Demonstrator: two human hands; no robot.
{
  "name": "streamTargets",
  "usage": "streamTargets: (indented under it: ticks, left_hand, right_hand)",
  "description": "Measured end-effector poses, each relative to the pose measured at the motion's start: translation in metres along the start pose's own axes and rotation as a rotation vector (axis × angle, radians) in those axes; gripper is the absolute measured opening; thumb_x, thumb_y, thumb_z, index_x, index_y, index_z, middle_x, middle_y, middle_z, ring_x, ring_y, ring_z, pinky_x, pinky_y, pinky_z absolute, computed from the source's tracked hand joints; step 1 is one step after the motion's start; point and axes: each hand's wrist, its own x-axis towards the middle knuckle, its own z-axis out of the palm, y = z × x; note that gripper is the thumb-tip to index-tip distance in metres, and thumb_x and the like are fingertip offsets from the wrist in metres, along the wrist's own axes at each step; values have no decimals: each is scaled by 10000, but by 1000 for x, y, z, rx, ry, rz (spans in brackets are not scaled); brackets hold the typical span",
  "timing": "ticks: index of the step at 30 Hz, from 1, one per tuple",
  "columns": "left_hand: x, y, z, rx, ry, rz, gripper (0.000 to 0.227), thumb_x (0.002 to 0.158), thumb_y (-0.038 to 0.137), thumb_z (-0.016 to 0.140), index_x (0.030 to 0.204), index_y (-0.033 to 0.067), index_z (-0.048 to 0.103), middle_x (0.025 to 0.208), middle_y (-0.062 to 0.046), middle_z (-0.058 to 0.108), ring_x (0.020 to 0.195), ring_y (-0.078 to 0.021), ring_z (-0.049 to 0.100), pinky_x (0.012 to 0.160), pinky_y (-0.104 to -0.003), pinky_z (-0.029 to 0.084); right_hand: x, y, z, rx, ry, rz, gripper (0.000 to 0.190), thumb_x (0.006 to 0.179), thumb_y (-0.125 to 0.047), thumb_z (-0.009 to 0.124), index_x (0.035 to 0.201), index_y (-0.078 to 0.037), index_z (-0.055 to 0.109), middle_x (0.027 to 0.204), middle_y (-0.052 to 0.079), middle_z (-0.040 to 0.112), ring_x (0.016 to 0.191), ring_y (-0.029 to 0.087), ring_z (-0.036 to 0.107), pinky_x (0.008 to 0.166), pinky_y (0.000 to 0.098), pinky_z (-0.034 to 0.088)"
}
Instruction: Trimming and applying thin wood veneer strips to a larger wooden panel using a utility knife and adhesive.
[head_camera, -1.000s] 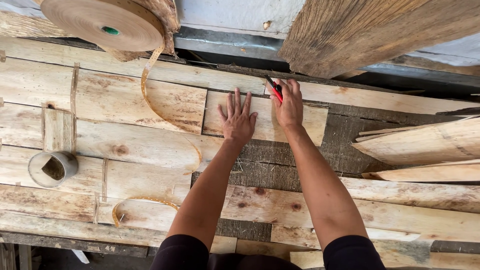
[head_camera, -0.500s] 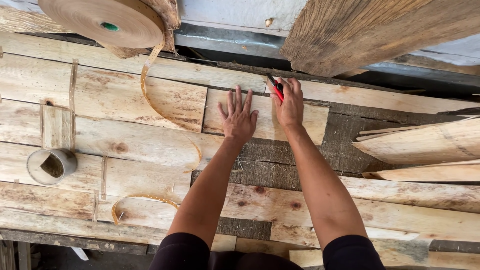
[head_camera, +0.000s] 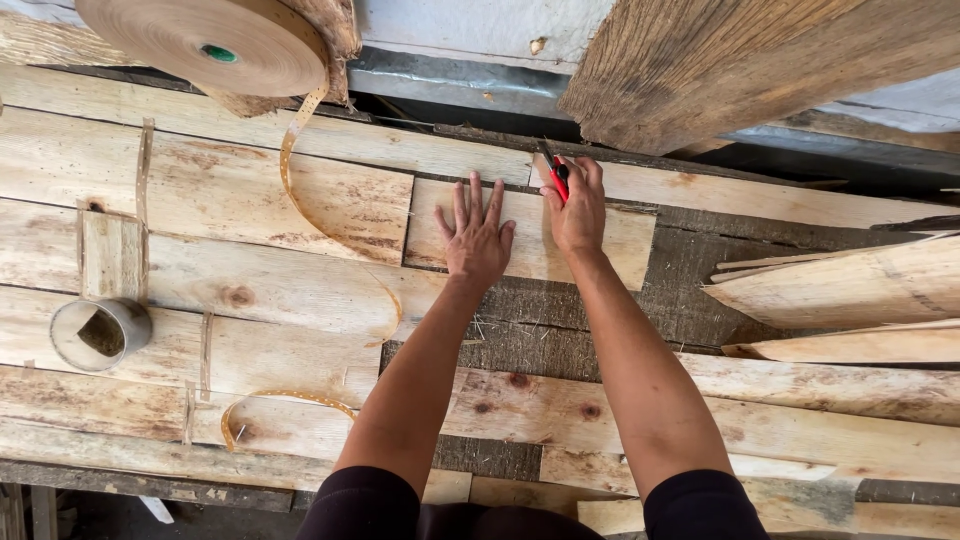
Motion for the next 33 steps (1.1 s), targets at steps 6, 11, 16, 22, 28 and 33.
streamTargets:
  ticks: [6,11,16,22,28,33]
  left_hand:
    - [0,1,-1,-1,4,-8,671,1077,516,260,1661,334,-17,1740,-83,-92,1598,-342,-62,1226,-663,-47]
    - [-2,2,-3,-18,16,-14,678,1069,511,275,1664,337,2,1744,-82,-78,1600,-341,-45,1230,-661,-40]
    - [-1,2,-4,-7,15,-17,670,1067,514,282,1660,350,18,1739,-84,-70,1598,-347,-24,1231,-662,-18]
    - [0,-1,-1,2,54,0,669,1072,526,282,1662,348,21,1741,-88,-69,1599,-351,1,1229,-667,4]
    - [3,-2,-8,69,0,5,674,1076,571,258,1657,351,-4,1733,-83,-70,1596,-338,34,1229,-675,75]
    - [1,-1,-20,74,-48,7,694,1075,586,261,1665,324,6,1737,-95,-63,1591,-353,41,1219,-686,113]
  right_hand:
    - [1,1,2,28,15,27,504,890,-199,820,1333,-75,613,1423,103,477,1219,305,612,1008,416,549]
    - [-1,-2,2,36,21,37,486,902,-188,816,1325,-66,611,1434,102,457,1219,301,612,1009,419,547]
    - [-3,-5,0,64,10,56,496,917,-170,790,1368,-82,604,1438,117,435,1214,306,609,1005,416,553]
    - [-13,4,9,13,110,-118,489,942,-137,764,1395,-46,604,1448,194,453,1265,361,578,1027,420,545]
    - [-45,39,25,-89,181,-263,344,1035,-177,703,1315,10,636,1341,233,603,1218,331,631,1032,429,581]
    - [-81,41,2,22,-221,-216,505,992,-456,735,1287,-55,648,1115,119,734,992,255,716,932,387,607]
